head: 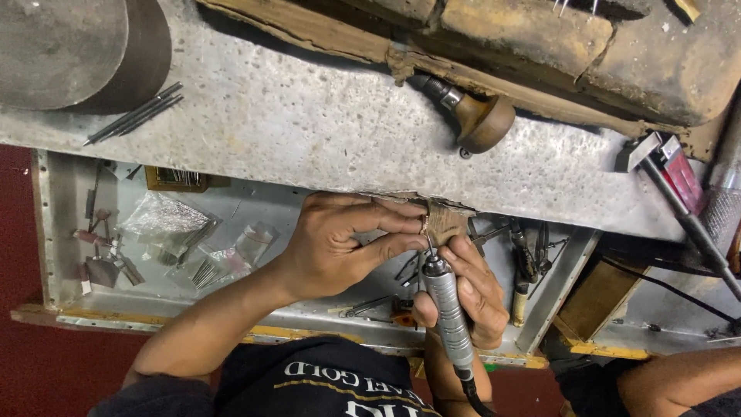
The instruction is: Polishing a small metal ring using a rotary tool and measuring it with calipers at a jewelry workbench.
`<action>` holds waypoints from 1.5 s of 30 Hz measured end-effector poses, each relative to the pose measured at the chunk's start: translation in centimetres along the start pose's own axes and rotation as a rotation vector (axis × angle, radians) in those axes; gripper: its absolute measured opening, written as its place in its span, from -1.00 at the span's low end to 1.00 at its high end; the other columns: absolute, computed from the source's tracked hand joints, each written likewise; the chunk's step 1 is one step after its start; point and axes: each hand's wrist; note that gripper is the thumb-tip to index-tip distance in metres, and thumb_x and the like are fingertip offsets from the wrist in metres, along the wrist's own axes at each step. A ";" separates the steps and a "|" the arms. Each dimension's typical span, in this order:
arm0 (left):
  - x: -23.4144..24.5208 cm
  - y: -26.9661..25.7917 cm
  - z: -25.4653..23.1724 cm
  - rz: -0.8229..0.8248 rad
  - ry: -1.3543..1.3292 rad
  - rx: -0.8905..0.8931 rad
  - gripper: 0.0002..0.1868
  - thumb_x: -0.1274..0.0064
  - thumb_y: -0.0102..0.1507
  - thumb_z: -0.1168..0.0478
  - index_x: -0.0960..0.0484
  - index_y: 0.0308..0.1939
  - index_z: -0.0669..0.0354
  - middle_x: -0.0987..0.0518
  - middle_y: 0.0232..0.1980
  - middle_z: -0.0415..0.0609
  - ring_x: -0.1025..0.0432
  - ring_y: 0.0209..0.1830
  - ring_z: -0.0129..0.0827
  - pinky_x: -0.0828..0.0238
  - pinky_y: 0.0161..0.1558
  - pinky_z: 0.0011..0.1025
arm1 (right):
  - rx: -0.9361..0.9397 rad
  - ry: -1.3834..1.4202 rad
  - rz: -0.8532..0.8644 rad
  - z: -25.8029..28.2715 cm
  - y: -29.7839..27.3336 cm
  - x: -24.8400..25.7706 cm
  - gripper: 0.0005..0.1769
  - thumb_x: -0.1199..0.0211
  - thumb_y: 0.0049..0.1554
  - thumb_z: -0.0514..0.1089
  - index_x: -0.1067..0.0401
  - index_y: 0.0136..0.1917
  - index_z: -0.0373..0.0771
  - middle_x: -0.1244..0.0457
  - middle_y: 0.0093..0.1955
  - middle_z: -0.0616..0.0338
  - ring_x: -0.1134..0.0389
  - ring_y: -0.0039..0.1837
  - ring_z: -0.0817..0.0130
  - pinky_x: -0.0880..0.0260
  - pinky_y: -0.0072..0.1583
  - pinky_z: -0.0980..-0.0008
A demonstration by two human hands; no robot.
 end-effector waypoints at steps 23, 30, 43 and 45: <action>-0.1 0.0 0.1 -0.009 0.035 -0.007 -0.87 -0.33 0.22 0.27 -0.75 -0.21 0.24 -0.75 -0.12 0.07 -0.70 -0.09 -0.27 -0.68 -0.03 -0.45 | -0.001 0.007 0.004 0.5 0.9 -0.4 -0.42 -0.41 0.16 0.01 -0.25 0.33 -0.19 -0.34 0.13 -0.24 -0.43 0.31 -0.12 -0.49 0.45 -0.11; 0.0 0.0 0.0 0.001 0.034 -0.002 -0.88 -0.32 0.23 0.27 -0.75 -0.20 0.23 -0.75 -0.12 0.07 -0.70 -0.09 -0.27 -0.69 -0.01 -0.45 | -0.011 0.029 0.015 0.1 0.2 0.0 -0.38 -0.42 0.15 0.02 -0.26 0.36 -0.20 -0.34 0.17 -0.24 -0.41 0.36 -0.07 -0.46 0.48 -0.06; -0.2 -0.2 0.4 0.001 0.035 -0.029 -0.85 -0.35 0.22 0.28 -0.74 -0.18 0.23 -0.74 -0.09 0.07 -0.71 -0.10 -0.26 -0.70 -0.02 -0.43 | -0.033 0.060 0.001 0.1 0.2 0.0 -0.41 -0.40 0.17 0.04 -0.27 0.34 -0.18 -0.34 0.16 -0.20 -0.43 0.32 -0.10 -0.50 0.45 -0.05; -0.2 -0.2 0.4 -0.001 0.030 -0.023 -0.88 -0.33 0.23 0.28 -0.75 -0.19 0.23 -0.74 -0.10 0.07 -0.71 -0.10 -0.27 -0.69 -0.01 -0.44 | -0.040 0.082 0.017 0.0 0.0 0.2 -0.41 -0.41 0.17 0.03 -0.29 0.36 -0.19 -0.34 0.18 -0.21 -0.41 0.36 -0.07 -0.46 0.49 -0.03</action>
Point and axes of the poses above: each hand's wrist, its own y-axis towards the middle knuckle, its own x-axis out of the back of the hand, z = x × y
